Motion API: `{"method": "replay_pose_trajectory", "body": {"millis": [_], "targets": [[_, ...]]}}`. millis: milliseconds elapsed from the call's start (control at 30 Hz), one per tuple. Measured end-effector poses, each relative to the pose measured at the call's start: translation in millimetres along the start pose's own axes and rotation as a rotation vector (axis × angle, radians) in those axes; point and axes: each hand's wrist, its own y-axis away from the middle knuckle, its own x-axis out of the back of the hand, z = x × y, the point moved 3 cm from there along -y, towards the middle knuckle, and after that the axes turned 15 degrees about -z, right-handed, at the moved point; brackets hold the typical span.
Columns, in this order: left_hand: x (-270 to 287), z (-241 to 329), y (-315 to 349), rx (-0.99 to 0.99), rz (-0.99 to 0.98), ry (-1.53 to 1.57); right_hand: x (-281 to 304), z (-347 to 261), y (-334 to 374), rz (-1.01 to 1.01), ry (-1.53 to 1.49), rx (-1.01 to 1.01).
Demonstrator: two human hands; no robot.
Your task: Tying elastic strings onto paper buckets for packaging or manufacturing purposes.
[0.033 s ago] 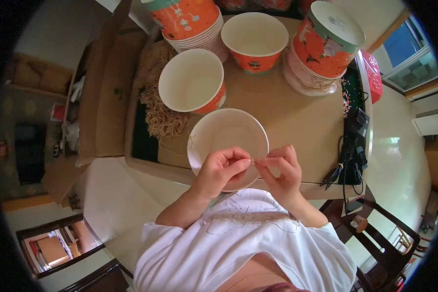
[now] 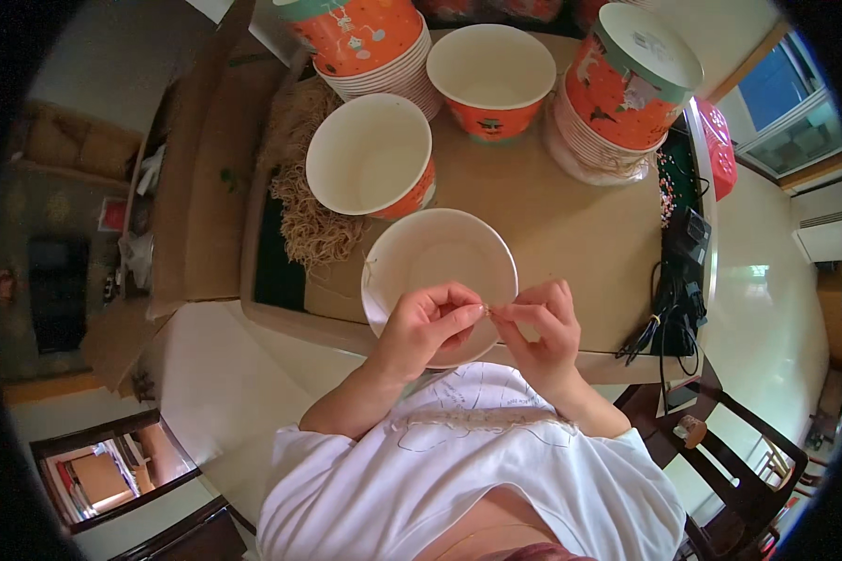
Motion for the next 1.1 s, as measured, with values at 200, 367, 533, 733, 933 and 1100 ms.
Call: {"method": "replay_pose_trajectory", "body": {"millis": [200, 367, 533, 733, 933, 1100], "targets": [[-1, 1, -1, -0.023, 0.014, -0.026, 1, -3, 0, 0.027, 0.162, 0.098], [-2, 0, 1, -0.035, 0.017, -0.001, 3, -3, -1, 0.006, 0.149, 0.093], [-3, 6, 3, -0.12, 0.057, -0.253, 8, 4, -3, -0.094, 0.005, -0.09], [-4, 5, 3, -0.096, 0.061, -0.185, 0, 8, -2, -0.125, -0.245, -0.087], [1, 2, 2, 0.001, 0.022, -0.054, 4, 2, 0, 0.026, 0.051, 0.098], [1, 2, 2, -0.006, 0.026, -0.023, 6, -5, -2, 0.004, 0.216, 0.193]]}}
